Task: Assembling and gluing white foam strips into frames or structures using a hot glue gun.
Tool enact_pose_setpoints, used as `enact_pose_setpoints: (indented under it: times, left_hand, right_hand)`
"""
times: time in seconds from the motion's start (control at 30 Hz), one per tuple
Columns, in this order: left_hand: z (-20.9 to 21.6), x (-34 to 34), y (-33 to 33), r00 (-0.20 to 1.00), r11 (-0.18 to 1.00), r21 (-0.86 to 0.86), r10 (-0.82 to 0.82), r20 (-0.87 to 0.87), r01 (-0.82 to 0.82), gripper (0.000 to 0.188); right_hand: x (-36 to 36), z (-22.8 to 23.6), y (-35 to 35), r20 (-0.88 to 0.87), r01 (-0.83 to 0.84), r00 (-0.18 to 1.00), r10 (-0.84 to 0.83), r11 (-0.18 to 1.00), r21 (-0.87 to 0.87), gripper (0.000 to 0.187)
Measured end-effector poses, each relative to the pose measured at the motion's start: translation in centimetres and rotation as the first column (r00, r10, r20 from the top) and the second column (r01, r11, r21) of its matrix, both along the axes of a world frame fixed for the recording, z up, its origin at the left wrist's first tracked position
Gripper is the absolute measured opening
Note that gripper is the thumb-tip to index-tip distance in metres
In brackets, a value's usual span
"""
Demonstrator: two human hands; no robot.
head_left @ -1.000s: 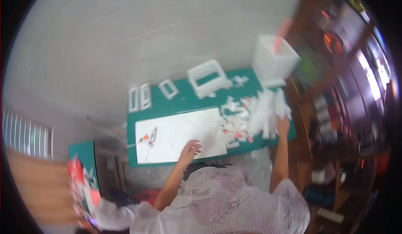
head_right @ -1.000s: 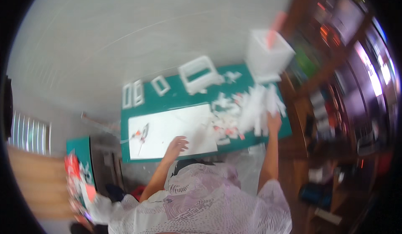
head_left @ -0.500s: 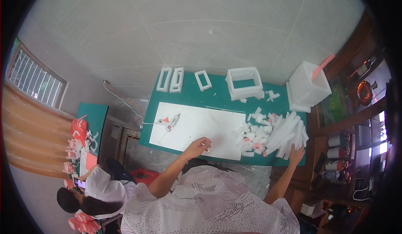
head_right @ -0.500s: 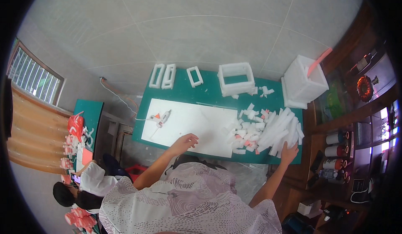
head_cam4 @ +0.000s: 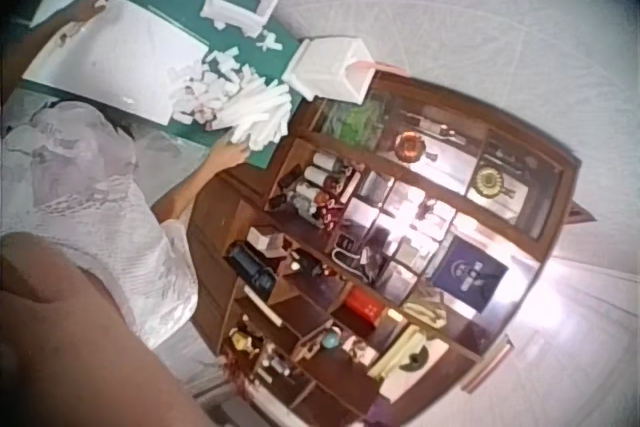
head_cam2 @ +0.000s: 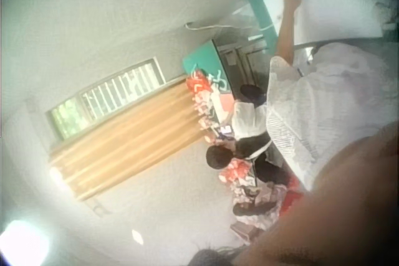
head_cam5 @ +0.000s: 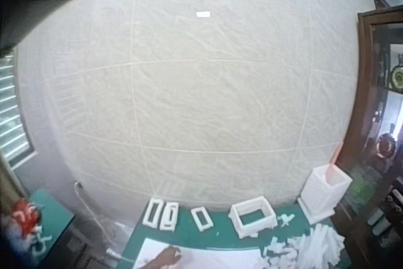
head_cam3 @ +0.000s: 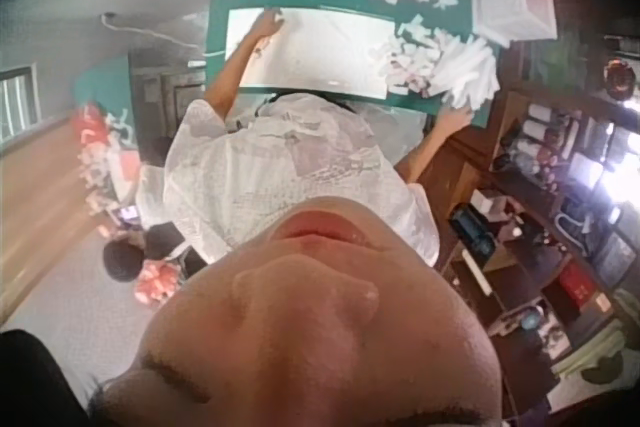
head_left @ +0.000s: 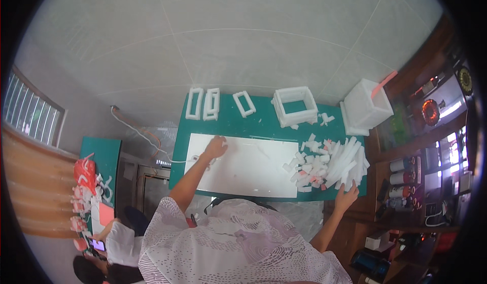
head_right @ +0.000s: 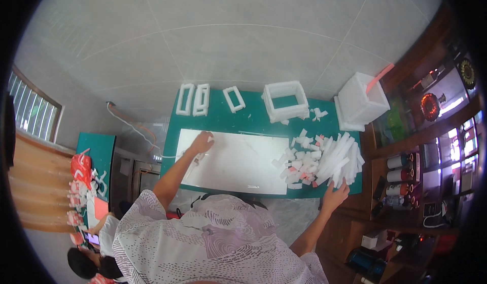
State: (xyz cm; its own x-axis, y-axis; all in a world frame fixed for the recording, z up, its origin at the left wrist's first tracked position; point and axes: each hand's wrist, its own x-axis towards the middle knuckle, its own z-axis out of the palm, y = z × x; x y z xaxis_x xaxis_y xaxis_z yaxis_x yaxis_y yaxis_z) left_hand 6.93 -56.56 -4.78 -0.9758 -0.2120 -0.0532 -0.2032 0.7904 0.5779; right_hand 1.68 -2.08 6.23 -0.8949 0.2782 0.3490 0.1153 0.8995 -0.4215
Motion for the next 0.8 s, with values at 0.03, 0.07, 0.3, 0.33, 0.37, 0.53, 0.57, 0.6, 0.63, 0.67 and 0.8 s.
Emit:
enact_pose_setpoints:
  times: [0.03, 0.07, 0.3, 0.33, 0.37, 0.53, 0.57, 0.6, 0.63, 0.67, 0.8]
  left_hand:
    - [-0.5, -1.6, -1.2, 0.999, 0.999, 0.005, -0.034, -0.008, 0.034, 0.029]
    - [-1.1, -3.6, -2.0, 1.000, 1.000, -0.028, -0.007, -0.030, 0.007, 0.030]
    - [-7.7, -7.7, -15.0, 0.973, 0.869, -0.483, -0.193, -0.124, 0.110, 0.050]
    - [-8.1, -7.8, -16.2, 0.988, 0.853, -0.514, -0.145, -0.061, 0.093, 0.049]
    - [-6.8, -10.1, -10.4, 0.994, 0.889, -0.450, -0.103, -0.019, 0.084, 0.046]
    - [-4.2, -12.6, -8.8, 0.997, 0.916, -0.397, -0.024, 0.073, 0.051, 0.048]
    - [-3.5, -13.1, -8.7, 0.982, 0.917, -0.386, -0.029, 0.186, 0.100, 0.047]
    - [-3.3, -13.5, -8.6, 0.954, 0.917, -0.370, -0.032, 0.298, 0.146, 0.047]
    - [-3.9, -13.6, -9.2, 0.979, 0.886, -0.443, -0.050, 0.200, 0.136, 0.043]
    - [-4.2, -13.9, -10.0, 0.979, 0.886, -0.444, -0.050, 0.197, 0.135, 0.043]
    - [-3.7, -13.8, -10.6, 0.989, 0.910, -0.389, -0.135, 0.053, 0.145, 0.034]
  right_hand:
    - [0.8, 0.3, -0.8, -0.008, 0.034, 0.999, -0.034, 0.999, 0.005, 0.053]
    - [1.8, 0.6, -1.5, -0.018, 0.017, 1.000, -0.017, 1.000, -0.003, 0.051]
    - [7.5, 0.3, -10.1, -0.049, -0.136, 0.990, 0.134, 0.990, -0.025, 0.043]
    - [8.4, 0.0, -11.2, 0.000, -0.125, 0.992, 0.126, 0.989, -0.078, 0.043]
    - [11.2, -1.4, -9.2, 0.052, -0.009, 0.999, 0.011, 0.998, -0.055, 0.044]
    - [17.2, -1.7, -10.2, 0.239, 0.174, 0.961, -0.143, 0.978, -0.113, 0.043]
    - [17.9, -1.9, -10.4, 0.276, 0.169, 0.952, -0.132, 0.979, -0.114, 0.043]
    - [18.7, -1.9, -10.5, 0.278, 0.187, 0.949, -0.151, 0.976, -0.109, 0.043]
    - [18.8, -1.7, -10.8, 0.286, 0.167, 0.950, -0.127, 0.979, -0.117, 0.043]
    - [18.7, -1.5, -11.1, 0.295, 0.144, 0.950, -0.102, 0.982, -0.124, 0.043]
    - [18.6, -0.7, -12.1, 0.316, 0.132, 0.945, -0.088, 0.984, -0.121, 0.043]
